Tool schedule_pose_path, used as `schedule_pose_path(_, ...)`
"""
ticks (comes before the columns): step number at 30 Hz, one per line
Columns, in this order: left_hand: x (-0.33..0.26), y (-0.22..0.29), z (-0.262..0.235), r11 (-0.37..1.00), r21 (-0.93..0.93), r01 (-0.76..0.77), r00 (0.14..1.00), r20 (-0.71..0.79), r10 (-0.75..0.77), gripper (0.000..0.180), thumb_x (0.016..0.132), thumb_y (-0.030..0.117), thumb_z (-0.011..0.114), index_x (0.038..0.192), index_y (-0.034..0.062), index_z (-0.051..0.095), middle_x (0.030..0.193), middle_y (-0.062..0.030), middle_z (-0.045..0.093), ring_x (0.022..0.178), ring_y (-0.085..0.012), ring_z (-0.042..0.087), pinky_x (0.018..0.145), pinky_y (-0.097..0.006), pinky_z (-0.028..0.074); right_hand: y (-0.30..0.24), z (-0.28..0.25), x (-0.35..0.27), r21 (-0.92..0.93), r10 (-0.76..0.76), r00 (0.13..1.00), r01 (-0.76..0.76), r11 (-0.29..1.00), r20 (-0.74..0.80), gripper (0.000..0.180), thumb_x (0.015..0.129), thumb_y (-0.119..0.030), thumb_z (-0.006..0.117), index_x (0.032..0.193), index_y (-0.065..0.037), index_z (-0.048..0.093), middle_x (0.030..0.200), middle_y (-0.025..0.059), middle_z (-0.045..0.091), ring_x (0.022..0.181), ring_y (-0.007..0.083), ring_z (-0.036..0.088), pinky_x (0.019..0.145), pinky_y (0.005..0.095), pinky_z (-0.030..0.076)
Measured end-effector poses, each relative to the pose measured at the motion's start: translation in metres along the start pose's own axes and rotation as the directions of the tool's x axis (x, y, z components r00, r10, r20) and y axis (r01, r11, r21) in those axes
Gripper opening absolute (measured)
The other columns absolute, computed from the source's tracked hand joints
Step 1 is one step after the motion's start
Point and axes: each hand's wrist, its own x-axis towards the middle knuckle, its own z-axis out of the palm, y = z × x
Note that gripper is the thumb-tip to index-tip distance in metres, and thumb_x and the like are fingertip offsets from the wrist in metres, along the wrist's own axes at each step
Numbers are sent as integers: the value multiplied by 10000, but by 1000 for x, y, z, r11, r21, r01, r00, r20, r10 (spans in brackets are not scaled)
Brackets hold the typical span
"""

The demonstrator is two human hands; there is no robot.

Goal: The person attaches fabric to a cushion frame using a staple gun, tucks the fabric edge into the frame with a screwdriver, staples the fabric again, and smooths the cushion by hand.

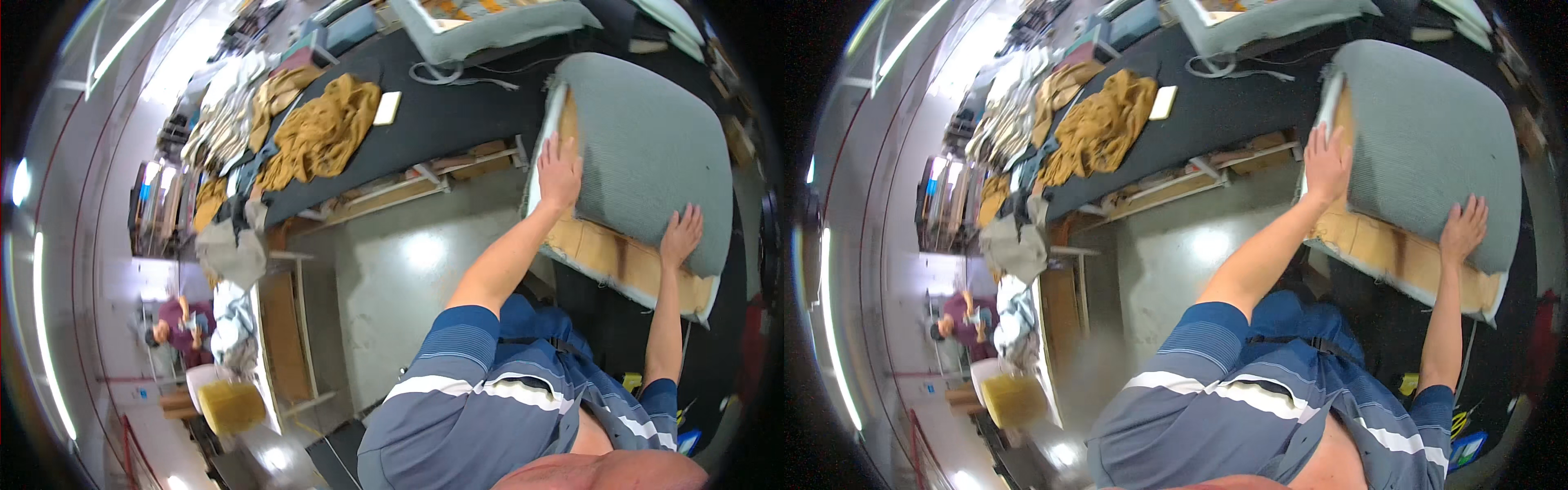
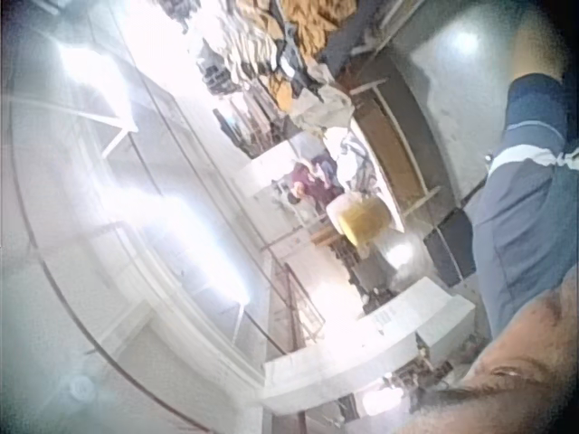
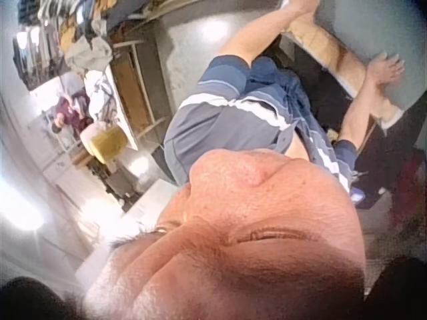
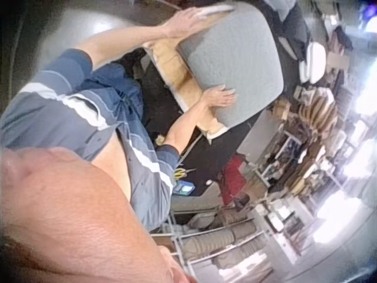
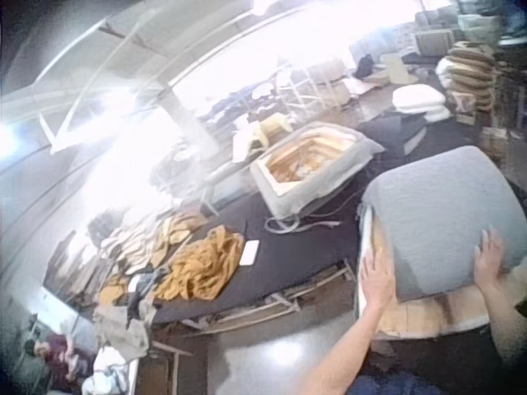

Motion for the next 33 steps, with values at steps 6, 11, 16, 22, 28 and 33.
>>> schedule_pose_path(6, -45, -9, 75, 805, -364, 468, 880, 274, -388, 658, 978, 468, 468, 1470, 39, 389, 1403, -255, 504, 1273, -419, 502, 1078, -456, 381, -29, -19, 2, 30, 56, 993, -60, 998, 104, 502, 911, -281, 613, 1367, -91, 520, 1474, 152, 438, 1393, 351, 345, 1145, 515, 253)
schedule_pose_path(11, -40, -26, 54, 875, -296, 384, 908, 292, -300, 631, 1034, 384, 398, 1435, -100, 339, 1478, -319, 365, 1364, -432, 370, 1147, -423, 293, -56, -43, 18, 158, 204, 929, -262, 952, 310, 554, 915, -308, 597, 1410, -104, 455, 1520, 146, 356, 1417, 371, 300, 1146, 556, 244)
schedule_pose_path(16, -45, -14, 60, 904, -320, 285, 949, 229, -218, 617, 1041, 376, 372, 1434, -100, 339, 1443, -352, 382, 1298, -463, 434, 1110, -461, 344, -69, -162, 64, 815, 59, 979, -197, 544, 196, 323, 754, -15, 580, 1044, -88, 704, 1071, 112, 694, 971, 289, 661, 837, 381, 522)
schedule_pose_path(22, -42, -11, 61, 882, -392, 262, 957, 220, -187, 628, 1048, 378, 348, 1421, -126, 338, 1426, -369, 385, 1287, -468, 439, 1095, -473, 351, -95, -380, 104, 776, -101, 827, 556, 298, -554, 306, 947, -76, 448, 793, -18, 706, 854, 88, 690, 685, 230, 644, 657, 355, 529)
schedule_pose_path(28, -42, -23, 66, 897, -357, 262, 958, 211, -196, 675, 1050, 432, 342, 1425, -129, 332, 1402, -378, 411, 1263, -489, 453, 1065, -472, 383, -100, -388, 110, 382, -40, 470, 762, 522, -882, 235, 908, -113, 601, 710, -14, 680, 773, 112, 669, 627, 199, 611, 618, 327, 508)
schedule_pose_path(33, -41, -28, 64, 900, -340, 272, 956, 199, -214, 682, 1049, 460, 322, 1436, -102, 337, 1395, -381, 416, 1247, -502, 462, 1038, -487, 406, -79, -428, 103, 641, -163, 745, 646, 415, -646, 256, 918, -103, 534, 711, -38, 670, 815, 89, 687, 676, 189, 643, 669, 331, 531)
